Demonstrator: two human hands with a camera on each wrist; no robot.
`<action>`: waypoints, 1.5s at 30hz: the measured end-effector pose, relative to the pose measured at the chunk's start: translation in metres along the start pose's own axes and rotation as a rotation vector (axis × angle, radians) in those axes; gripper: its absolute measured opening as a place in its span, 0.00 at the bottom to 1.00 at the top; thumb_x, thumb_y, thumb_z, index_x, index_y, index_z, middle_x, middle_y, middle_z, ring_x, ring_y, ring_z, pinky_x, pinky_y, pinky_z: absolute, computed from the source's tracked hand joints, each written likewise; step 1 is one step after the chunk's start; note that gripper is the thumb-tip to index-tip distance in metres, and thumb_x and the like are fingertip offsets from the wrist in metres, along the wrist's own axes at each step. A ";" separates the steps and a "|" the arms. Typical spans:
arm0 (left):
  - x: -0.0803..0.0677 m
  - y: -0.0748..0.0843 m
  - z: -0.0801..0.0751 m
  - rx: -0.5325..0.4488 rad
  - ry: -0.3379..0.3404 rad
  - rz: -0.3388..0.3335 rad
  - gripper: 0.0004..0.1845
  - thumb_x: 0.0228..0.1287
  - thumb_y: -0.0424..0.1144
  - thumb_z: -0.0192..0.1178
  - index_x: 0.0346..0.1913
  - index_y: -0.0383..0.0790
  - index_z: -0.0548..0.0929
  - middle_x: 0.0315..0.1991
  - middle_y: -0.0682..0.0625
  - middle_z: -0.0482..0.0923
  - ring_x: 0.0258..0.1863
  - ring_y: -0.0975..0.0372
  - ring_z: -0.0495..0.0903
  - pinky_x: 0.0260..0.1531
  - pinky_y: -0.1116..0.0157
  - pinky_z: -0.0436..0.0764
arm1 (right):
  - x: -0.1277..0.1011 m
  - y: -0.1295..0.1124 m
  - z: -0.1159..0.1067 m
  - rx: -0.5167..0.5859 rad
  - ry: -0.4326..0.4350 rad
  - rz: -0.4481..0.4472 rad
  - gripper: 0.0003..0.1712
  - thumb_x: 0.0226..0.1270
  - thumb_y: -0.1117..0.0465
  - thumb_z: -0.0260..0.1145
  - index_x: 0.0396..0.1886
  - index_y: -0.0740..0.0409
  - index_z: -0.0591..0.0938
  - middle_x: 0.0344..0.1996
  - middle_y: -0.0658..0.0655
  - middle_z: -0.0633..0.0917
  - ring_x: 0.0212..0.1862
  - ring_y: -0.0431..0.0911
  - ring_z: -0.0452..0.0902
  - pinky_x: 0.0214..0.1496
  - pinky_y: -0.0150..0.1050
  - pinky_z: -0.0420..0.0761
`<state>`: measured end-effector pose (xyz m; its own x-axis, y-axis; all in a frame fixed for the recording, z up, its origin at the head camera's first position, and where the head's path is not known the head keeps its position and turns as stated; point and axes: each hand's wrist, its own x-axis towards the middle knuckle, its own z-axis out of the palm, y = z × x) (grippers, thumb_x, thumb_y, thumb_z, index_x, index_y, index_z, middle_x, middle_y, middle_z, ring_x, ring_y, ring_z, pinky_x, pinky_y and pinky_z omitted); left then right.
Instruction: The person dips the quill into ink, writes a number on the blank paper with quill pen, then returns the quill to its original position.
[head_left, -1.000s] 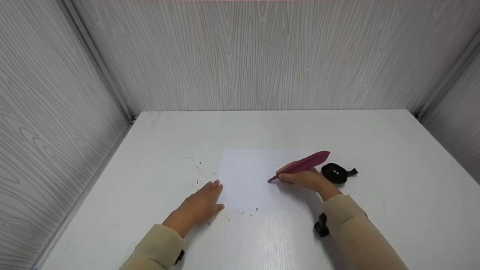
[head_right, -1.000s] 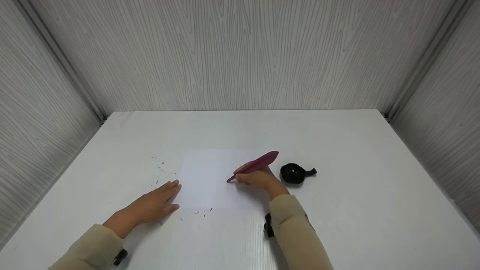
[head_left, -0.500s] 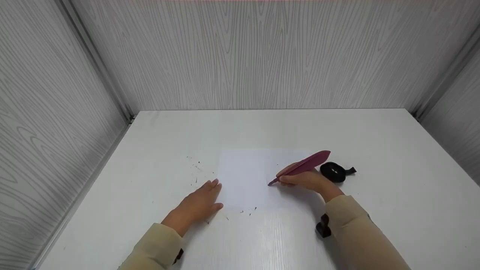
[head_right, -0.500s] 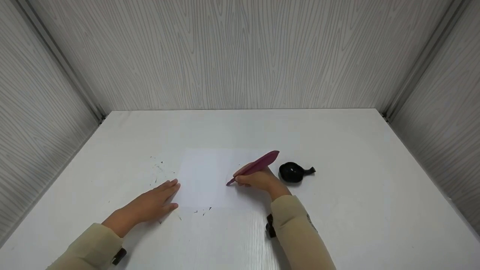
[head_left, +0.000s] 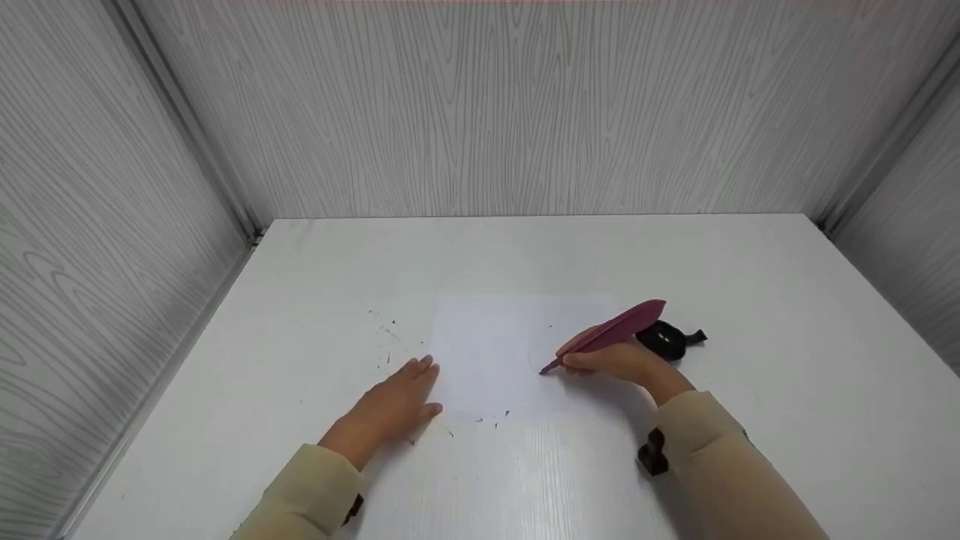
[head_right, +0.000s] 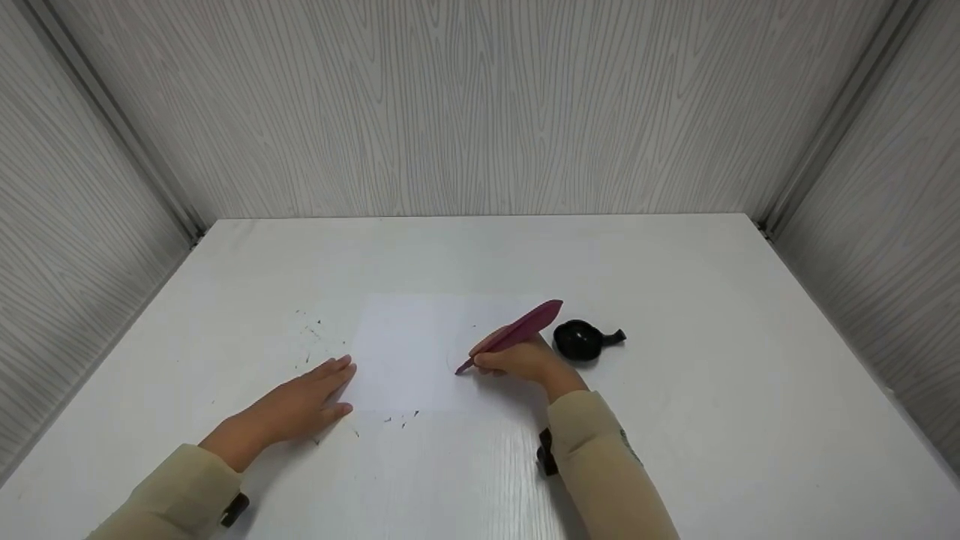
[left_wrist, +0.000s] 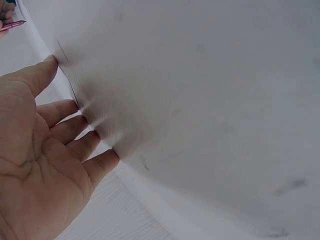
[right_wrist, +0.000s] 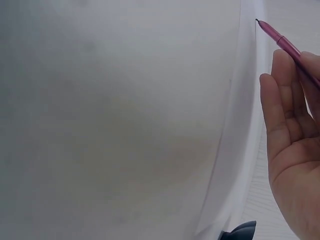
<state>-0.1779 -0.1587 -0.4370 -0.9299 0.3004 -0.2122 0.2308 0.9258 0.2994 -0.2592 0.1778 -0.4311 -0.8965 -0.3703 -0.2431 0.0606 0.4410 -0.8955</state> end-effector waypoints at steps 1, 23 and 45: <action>0.000 0.000 0.000 -0.004 0.001 -0.001 0.34 0.71 0.47 0.54 0.72 0.33 0.58 0.74 0.44 0.51 0.72 0.51 0.48 0.68 0.51 0.54 | -0.001 0.000 0.000 -0.013 0.003 0.009 0.18 0.56 0.50 0.74 0.41 0.57 0.86 0.32 0.52 0.86 0.36 0.42 0.79 0.42 0.36 0.78; -0.003 -0.002 -0.002 -0.013 -0.005 -0.015 0.35 0.71 0.47 0.54 0.73 0.34 0.58 0.74 0.45 0.49 0.73 0.51 0.46 0.68 0.51 0.53 | -0.010 0.005 -0.012 0.017 0.006 0.050 0.18 0.57 0.51 0.73 0.43 0.58 0.86 0.35 0.53 0.87 0.39 0.42 0.82 0.46 0.37 0.80; -0.003 0.001 -0.002 -0.020 0.005 0.011 0.34 0.70 0.47 0.55 0.72 0.34 0.58 0.74 0.44 0.50 0.73 0.50 0.47 0.68 0.50 0.54 | -0.014 0.002 -0.020 0.027 0.119 0.085 0.19 0.60 0.49 0.70 0.45 0.56 0.86 0.36 0.51 0.87 0.42 0.42 0.81 0.51 0.39 0.75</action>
<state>-0.1755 -0.1586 -0.4344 -0.9288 0.3092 -0.2042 0.2350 0.9176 0.3206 -0.2556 0.2002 -0.4225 -0.9331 -0.2327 -0.2743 0.1489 0.4443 -0.8834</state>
